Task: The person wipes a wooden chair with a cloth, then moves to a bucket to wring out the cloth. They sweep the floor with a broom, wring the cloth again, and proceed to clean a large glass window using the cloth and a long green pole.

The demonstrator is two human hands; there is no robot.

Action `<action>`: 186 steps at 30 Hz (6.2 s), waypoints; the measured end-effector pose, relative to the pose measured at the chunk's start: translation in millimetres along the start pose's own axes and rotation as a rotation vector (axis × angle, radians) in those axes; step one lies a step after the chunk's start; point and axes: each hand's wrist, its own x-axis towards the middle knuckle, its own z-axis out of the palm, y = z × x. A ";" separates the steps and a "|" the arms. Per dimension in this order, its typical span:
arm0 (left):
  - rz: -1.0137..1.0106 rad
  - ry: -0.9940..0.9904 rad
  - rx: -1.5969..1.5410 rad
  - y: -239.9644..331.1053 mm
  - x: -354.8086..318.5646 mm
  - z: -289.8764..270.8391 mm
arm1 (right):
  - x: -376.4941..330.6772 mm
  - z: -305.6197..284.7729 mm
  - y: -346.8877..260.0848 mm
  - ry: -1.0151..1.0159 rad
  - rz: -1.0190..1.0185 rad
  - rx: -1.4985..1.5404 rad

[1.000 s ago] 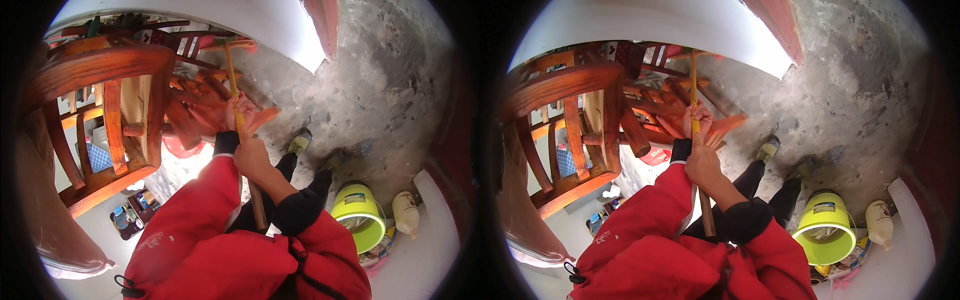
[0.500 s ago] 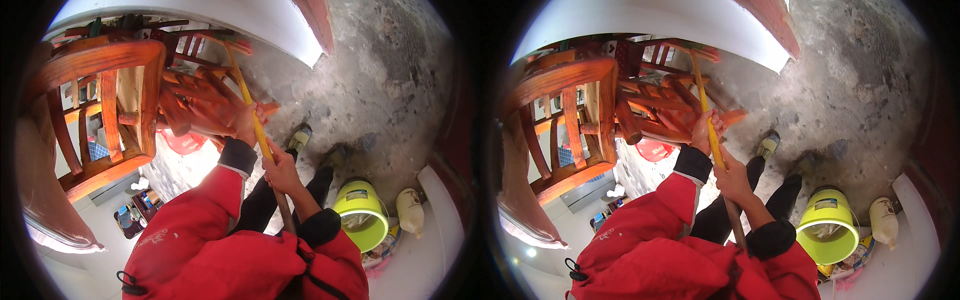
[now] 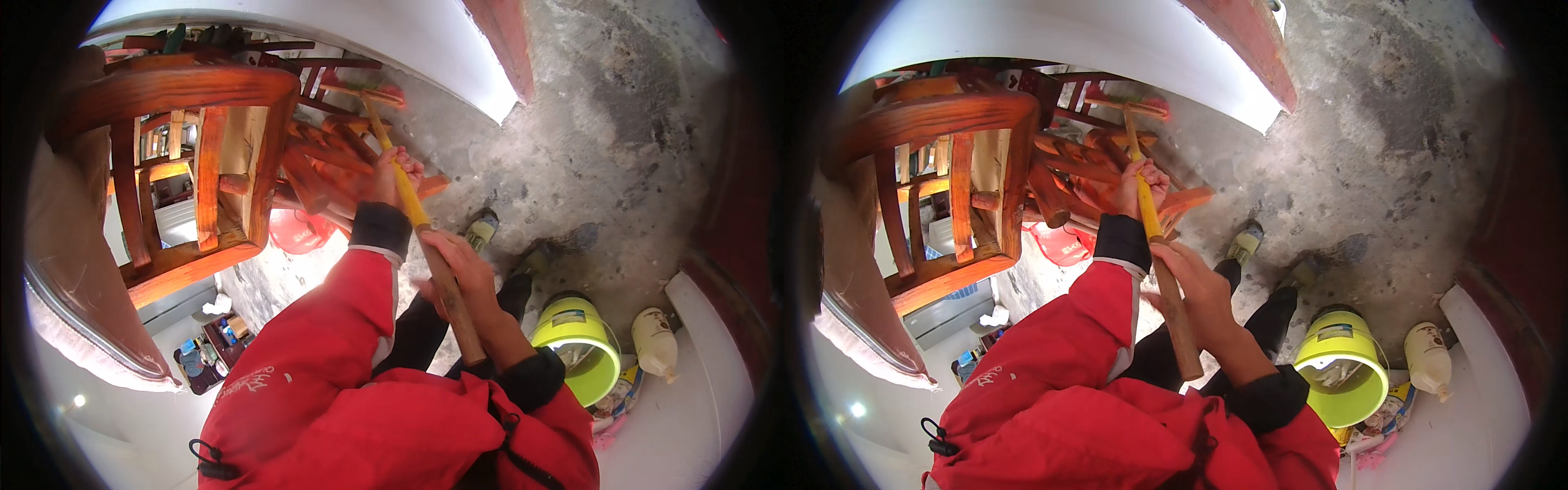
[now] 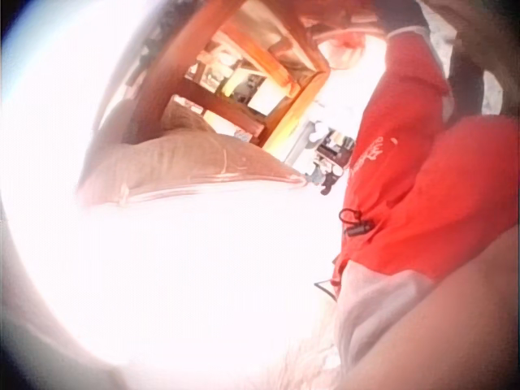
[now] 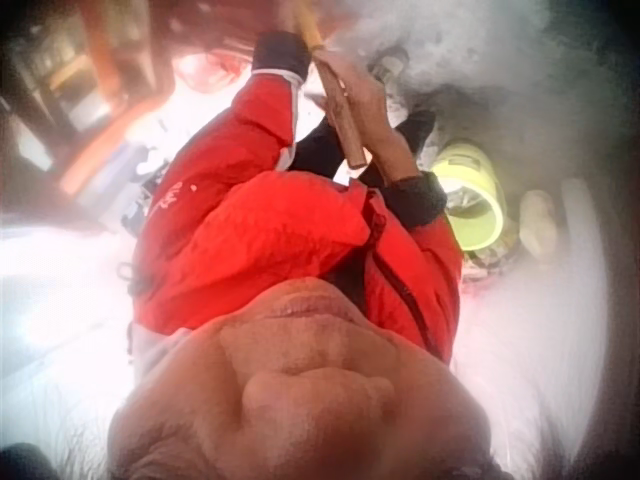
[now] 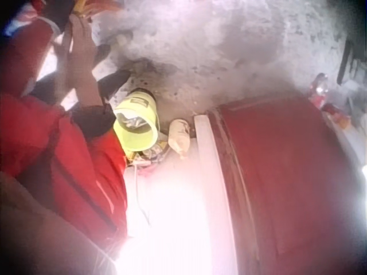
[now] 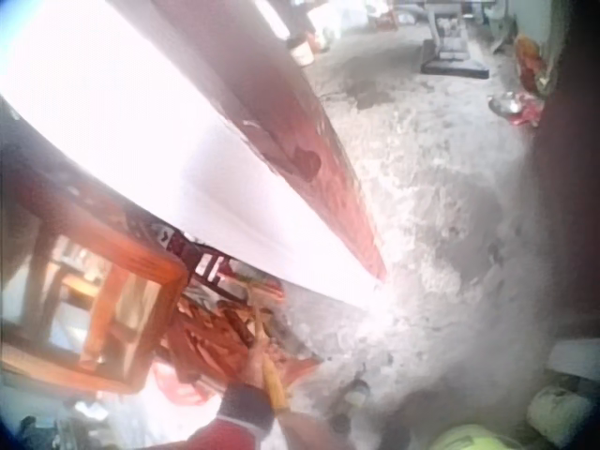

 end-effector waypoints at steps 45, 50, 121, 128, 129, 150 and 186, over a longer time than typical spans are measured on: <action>-0.126 0.022 0.372 -49.4 12.7 12.6 | -35.6 6.1 26.5 0.472 0.237 0.151; -0.070 0.126 0.437 -93.5 -18.0 19.3 | -77.6 -18.5 21.9 0.427 0.401 0.257; -0.142 -0.027 0.142 -19.0 -24.2 -34.0 | -57.1 0.7 44.2 0.160 0.049 0.049; -0.123 -0.020 0.482 -55.5 -47.6 -1.7 | -104.6 9.9 32.4 0.354 0.193 0.257; -0.104 0.000 0.503 -57.5 -53.8 2.6 | -110.6 11.0 28.0 0.384 0.203 0.318; 0.115 0.059 0.456 -6.3 7.4 4.4 | -41.0 46.1 54.2 0.310 0.231 0.390; -0.066 0.010 0.258 -21.9 -42.5 -43.3 | -61.3 2.8 41.0 0.085 -0.016 0.046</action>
